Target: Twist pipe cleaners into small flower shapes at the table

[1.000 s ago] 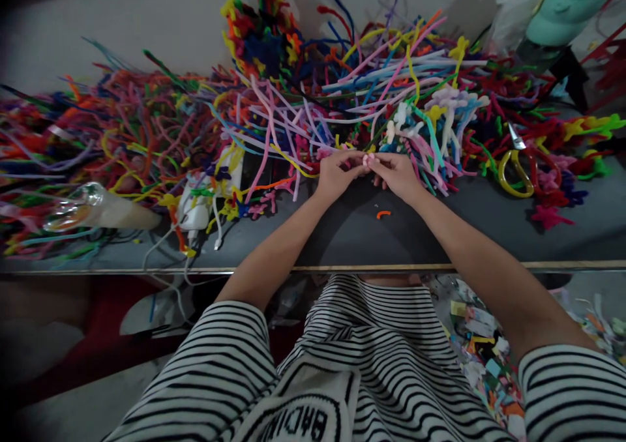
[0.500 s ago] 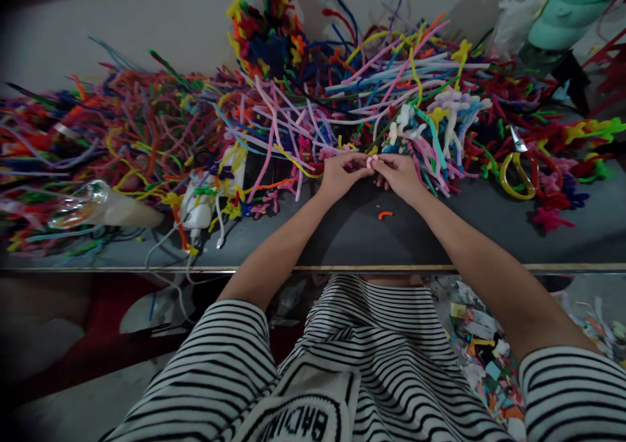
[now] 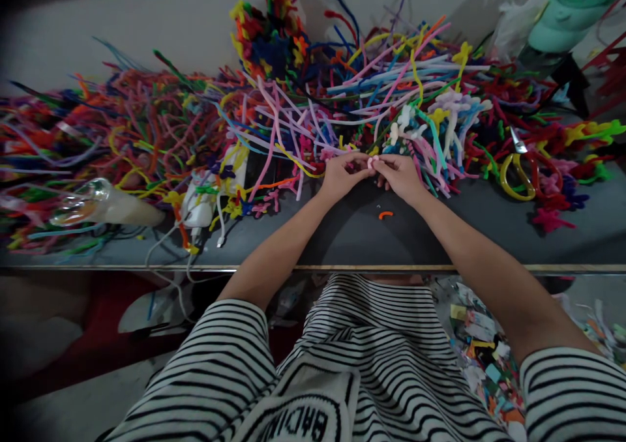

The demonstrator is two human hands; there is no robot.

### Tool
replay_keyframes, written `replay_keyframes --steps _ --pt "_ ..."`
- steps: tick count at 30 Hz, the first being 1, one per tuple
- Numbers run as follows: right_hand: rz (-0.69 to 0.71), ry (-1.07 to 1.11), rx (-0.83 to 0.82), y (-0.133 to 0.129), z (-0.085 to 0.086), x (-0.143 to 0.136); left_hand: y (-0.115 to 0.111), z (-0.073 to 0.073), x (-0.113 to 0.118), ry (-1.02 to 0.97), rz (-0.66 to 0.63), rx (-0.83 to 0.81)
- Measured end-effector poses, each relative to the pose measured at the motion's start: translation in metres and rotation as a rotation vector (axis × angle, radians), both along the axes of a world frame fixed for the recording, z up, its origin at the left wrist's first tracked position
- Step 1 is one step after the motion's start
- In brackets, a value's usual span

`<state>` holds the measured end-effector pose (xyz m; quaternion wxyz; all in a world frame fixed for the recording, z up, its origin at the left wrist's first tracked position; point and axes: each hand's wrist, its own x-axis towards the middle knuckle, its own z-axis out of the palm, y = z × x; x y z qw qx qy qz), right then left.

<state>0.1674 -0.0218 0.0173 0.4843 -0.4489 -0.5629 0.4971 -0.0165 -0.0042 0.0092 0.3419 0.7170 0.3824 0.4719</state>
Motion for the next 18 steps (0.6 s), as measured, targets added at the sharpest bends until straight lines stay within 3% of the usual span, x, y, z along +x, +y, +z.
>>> replay_keyframes --steps 8,18 --pt "-0.029 -0.035 0.079 0.0008 0.0001 0.0053 0.0017 -0.0025 0.0004 -0.042 -0.107 0.034" --pt "-0.008 -0.039 0.067 0.0006 -0.002 0.0053 0.0017 -0.0027 0.0013 0.004 -0.048 0.017"
